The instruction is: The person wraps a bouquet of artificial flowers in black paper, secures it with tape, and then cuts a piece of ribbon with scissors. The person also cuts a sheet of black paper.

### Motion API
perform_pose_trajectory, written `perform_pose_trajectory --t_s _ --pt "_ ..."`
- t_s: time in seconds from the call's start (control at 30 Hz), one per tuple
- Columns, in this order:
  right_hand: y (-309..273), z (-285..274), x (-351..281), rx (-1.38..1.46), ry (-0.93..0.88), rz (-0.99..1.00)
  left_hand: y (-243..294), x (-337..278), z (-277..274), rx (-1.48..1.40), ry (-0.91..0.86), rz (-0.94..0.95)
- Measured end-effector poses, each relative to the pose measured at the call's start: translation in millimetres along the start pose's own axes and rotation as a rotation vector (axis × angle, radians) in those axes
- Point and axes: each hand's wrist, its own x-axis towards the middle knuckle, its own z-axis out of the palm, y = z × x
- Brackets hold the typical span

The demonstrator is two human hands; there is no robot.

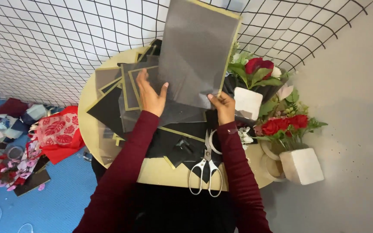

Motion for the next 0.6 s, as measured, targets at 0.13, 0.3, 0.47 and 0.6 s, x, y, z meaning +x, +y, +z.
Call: perform_pose_trajectory --t_s 0.13,0.3,0.47,0.6 --pt "-8.0 5.7 -6.9 -0.076 -0.023 -0.051 38.0 -19.6 4.6 0.172 -0.106 0.439" --pt "-20.2 8.9 -18.5 -0.081 -0.157 -0.113 37.6 -33.7 20.7 0.143 -0.408 0.396" --pt "0.9 -30.2 9.6 -0.074 0.027 -0.108 -42.1 -8.7 41.3 -0.535 -0.014 -0.165" --pt "-23.2 -53.7 7.3 -0.145 0.158 -0.145 -3.5 11.2 0.3 -1.100 0.234 -0.543"
